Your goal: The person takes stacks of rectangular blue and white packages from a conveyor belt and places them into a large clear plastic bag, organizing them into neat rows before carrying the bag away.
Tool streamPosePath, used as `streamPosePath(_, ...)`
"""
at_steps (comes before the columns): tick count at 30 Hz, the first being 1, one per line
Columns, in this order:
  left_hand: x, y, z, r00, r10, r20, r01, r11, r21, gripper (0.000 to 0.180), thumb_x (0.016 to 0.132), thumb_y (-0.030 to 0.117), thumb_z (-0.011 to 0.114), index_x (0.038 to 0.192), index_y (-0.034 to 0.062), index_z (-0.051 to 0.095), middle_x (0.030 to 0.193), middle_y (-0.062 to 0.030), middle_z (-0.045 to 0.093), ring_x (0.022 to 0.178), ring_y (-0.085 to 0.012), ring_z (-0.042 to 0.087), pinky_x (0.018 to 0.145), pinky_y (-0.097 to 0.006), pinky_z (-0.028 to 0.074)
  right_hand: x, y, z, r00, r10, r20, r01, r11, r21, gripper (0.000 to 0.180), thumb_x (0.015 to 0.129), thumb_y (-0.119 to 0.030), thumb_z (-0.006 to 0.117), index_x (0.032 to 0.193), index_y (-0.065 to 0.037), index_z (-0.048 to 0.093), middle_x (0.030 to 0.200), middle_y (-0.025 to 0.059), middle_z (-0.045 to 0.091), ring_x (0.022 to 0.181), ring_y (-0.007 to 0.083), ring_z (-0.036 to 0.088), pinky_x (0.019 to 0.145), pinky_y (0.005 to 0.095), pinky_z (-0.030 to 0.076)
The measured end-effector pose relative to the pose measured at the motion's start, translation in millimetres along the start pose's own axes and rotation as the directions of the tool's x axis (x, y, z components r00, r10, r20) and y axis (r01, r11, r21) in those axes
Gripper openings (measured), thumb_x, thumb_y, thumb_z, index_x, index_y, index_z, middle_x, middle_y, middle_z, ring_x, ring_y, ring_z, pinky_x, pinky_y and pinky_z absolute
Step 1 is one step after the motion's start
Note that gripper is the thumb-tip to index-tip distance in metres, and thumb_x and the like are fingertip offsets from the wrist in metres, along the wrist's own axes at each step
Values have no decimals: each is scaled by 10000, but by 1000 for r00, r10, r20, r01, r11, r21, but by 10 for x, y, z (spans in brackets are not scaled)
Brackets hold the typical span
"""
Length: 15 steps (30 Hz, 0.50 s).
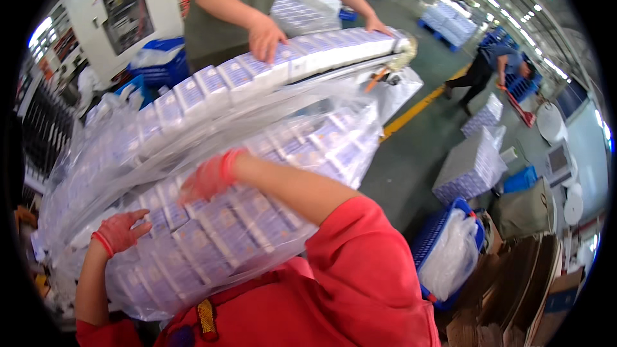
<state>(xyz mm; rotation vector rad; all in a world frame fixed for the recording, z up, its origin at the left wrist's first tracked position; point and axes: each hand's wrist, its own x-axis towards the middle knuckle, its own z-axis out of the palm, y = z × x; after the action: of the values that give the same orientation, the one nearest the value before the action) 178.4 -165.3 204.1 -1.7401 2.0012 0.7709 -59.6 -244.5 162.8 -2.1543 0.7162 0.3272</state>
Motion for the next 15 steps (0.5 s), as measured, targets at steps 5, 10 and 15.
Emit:
streamPosePath(5, 60, -22, 220, 953, 3, 303, -34, 995, 97, 625, 804, 512, 341, 1302, 167, 184, 1134, -219, 453, 1052, -339, 437, 882, -357, 330, -1919, 1364, -536, 613, 662, -431, -717, 695, 49, 809, 680, -715, 314, 946, 3, 574, 924, 160, 569, 895, 254, 534, 798, 346, 379)
streamPosePath(10, 46, -101, 208, 924, -98, 370, 92, 995, 32, 634, 805, 497, 350, 1304, 144, 180, 1202, -198, 399, 1117, -312, 381, 926, -323, 288, -1885, 1541, -184, 532, 722, -441, -786, 615, 59, 725, 699, -679, 326, 942, -49, 591, 937, 134, 580, 938, 265, 527, 823, 347, 378)
streamPosePath(15, 33, -470, 517, 968, 63, 245, -49, 997, -64, 630, 795, 527, 354, 1299, 183, 196, 1152, -218, 436, 1031, -343, 454, 876, -355, 341, -1678, 1390, -53, 573, 711, -407, -767, 640, 39, 563, 741, -557, 413, 934, -50, 567, 852, 145, 594, 824, 282, 567, 737, 359, 422)
